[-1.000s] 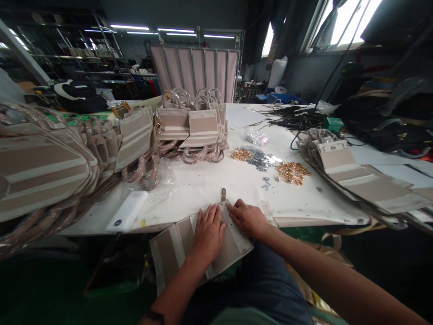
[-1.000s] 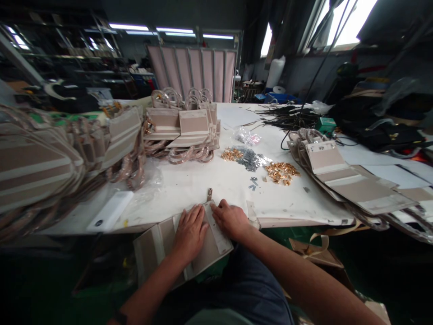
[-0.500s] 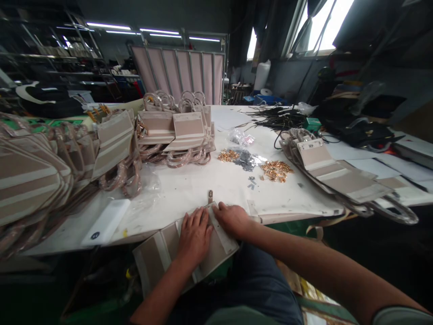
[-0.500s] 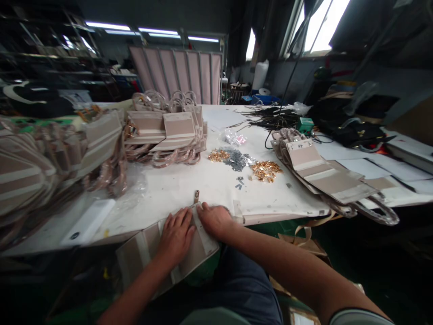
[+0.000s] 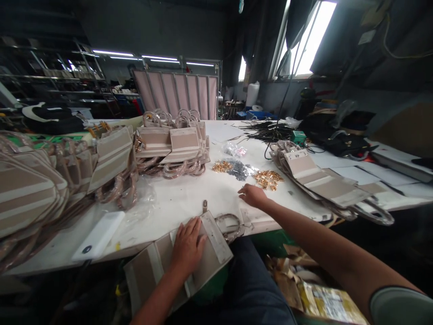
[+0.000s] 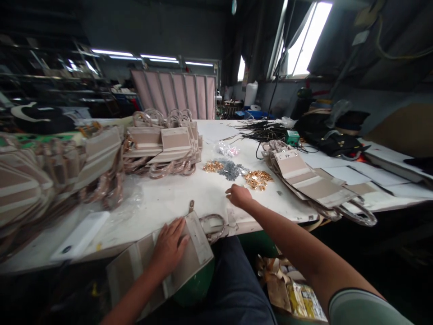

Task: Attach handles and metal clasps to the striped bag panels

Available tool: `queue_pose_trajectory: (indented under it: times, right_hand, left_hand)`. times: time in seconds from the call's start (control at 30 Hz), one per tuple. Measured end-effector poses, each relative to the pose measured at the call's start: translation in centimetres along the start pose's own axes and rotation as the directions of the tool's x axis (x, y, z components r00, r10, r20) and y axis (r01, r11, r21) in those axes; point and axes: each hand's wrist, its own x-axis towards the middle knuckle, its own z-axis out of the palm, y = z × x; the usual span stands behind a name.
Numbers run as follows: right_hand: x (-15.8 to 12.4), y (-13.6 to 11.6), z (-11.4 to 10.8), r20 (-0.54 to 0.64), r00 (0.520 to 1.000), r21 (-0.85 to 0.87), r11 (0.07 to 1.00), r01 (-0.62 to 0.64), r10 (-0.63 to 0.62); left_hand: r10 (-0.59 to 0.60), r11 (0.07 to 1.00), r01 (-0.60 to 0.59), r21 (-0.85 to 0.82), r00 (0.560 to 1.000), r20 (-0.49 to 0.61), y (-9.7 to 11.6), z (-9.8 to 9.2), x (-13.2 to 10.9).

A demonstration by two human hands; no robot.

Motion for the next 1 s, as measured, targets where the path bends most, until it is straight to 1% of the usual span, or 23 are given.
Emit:
queue_pose_trajectory:
  times: [0.07,0.13,0.27,0.4,0.47,0.53,0.57,0.6,0.67,0.73,0.77,0.83,0.9,1.0]
  right_hand:
    - [1.0,1.5,0.3,0.014,0.999,-0.011,0.999,-0.034,0.034]
    - [1.8,2.1,0.7,0.026,0.999,-0.015,0.999,-0.047,0.048]
    - [2.7,2.2,1.0,0.039,0.998,-0.014,0.999,-0.043,0.044]
    - [2.7,1.4,-0.2,0.074,0.997,0.021,1.0,-0.017,0.015]
    - [2.3,0.0,-0.8,0.084,0.996,0.066,0.998,0.022,-0.028]
    - [1.6,-2.4,-1.2,0.088,0.99,0.129,0.987,0.095,-0.106]
    - [1.3,-4.0,-1.1,0.093,0.981,0.187,0.971,0.149,-0.168]
    - [0.9,-5.6,-1.0,0.105,0.965,0.265,0.942,0.206,-0.241]
    - [0.2,-9.0,-0.4,0.135,0.915,0.428,0.855,0.292,-0.38]
    - [-0.3,-11.8,0.5,0.168,0.874,0.51,0.799,0.318,-0.455]
    - [-0.4,-12.9,1.0,0.185,0.869,0.507,0.802,0.315,-0.459]
    - [-0.5,-14.2,1.7,0.201,0.875,0.47,0.827,0.309,-0.441]
    - [-0.4,-14.6,2.3,0.208,0.881,0.444,0.843,0.302,-0.425]
    - [-0.2,-14.5,2.8,0.226,0.884,0.421,0.859,0.29,-0.409]
  left_hand:
    - [-0.008,1.0,0.008,-0.014,1.0,-0.001,0.0,0.0,0.0]
    - [-0.015,0.999,0.016,-0.029,1.0,0.016,0.2,-0.3,-0.1]
    - [-0.033,0.998,0.035,-0.053,0.999,0.042,0.7,-0.9,-0.1]
    - [-0.048,0.996,0.05,-0.073,0.999,0.025,1.0,-1.1,-0.2]
    - [-0.045,0.996,0.047,-0.082,0.999,0.021,1.1,-1.1,-0.3]
    - [-0.043,0.995,0.045,-0.087,0.999,0.024,1.1,-1.1,-0.3]
    - [-0.043,0.995,0.045,-0.09,0.999,0.025,1.1,-1.1,-0.3]
    - [-0.044,0.995,0.046,-0.093,0.999,0.025,1.1,-1.2,-0.3]
    - [-0.049,0.993,0.05,-0.103,0.999,0.019,1.0,-1.2,-0.3]
    - [-0.055,0.991,0.056,-0.12,0.998,0.011,1.0,-1.2,-0.3]
    - [-0.057,0.99,0.058,-0.129,0.998,0.006,1.0,-1.1,-0.3]
    - [-0.066,0.987,0.064,-0.148,0.998,-0.007,0.9,-1.0,-0.4]
    - [-0.075,0.984,0.071,-0.162,0.997,-0.015,0.9,-0.9,-0.4]
    - [-0.09,0.981,0.086,-0.173,0.996,-0.013,0.9,-0.9,-0.5]
